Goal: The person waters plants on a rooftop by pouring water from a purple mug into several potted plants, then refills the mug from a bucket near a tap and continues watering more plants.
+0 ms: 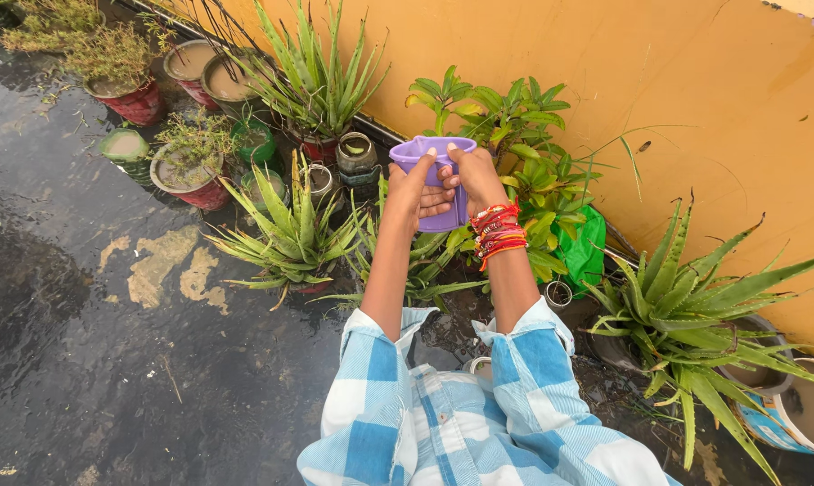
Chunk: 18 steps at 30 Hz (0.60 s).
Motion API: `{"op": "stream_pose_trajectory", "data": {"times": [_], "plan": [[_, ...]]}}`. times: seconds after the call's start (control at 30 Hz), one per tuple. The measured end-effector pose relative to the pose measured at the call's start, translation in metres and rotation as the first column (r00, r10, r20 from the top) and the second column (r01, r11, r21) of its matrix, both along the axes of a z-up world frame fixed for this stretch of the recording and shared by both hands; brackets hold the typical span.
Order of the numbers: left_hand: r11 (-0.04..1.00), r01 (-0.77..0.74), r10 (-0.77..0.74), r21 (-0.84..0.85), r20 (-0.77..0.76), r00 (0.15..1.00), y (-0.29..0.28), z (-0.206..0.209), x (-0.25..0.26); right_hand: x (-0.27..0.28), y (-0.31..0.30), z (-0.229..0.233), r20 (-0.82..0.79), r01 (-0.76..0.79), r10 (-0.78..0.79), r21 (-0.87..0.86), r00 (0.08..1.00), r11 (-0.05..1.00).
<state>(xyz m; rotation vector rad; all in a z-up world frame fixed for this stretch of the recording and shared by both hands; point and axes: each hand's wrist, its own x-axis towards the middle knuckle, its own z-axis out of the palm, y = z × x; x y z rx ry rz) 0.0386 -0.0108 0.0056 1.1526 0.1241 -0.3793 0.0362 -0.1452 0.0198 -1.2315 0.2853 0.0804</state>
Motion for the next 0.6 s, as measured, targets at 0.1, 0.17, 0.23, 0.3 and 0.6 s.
{"op": "stream_pose_trajectory", "data": {"times": [0.1,0.17,0.23,0.3,0.6], "plan": [[1.000,0.001,-0.001,0.017,-0.023,1.000,-0.003,0.000,0.002,-0.002,-0.003,0.001,-0.003,-0.006,0.006,-0.005,1.000,1.000],[1.000,0.001,-0.001,0.004,-0.002,1.000,-0.003,-0.001,-0.001,-0.005,-0.004,-0.002,-0.001,-0.003,0.003,-0.017,1.000,1.000],[1.000,0.008,-0.008,0.007,-0.021,1.000,-0.003,-0.002,-0.003,-0.005,-0.004,-0.003,0.015,0.014,-0.014,-0.039,1.000,0.999],[1.000,0.008,-0.007,0.015,-0.026,1.000,-0.002,-0.001,-0.002,-0.004,-0.003,-0.004,0.007,-0.001,0.001,-0.003,1.000,1.000],[0.998,0.068,-0.068,0.017,-0.017,0.998,0.010,-0.005,-0.011,-0.012,0.003,-0.009,0.011,0.000,0.000,0.003,1.000,1.000]]}}
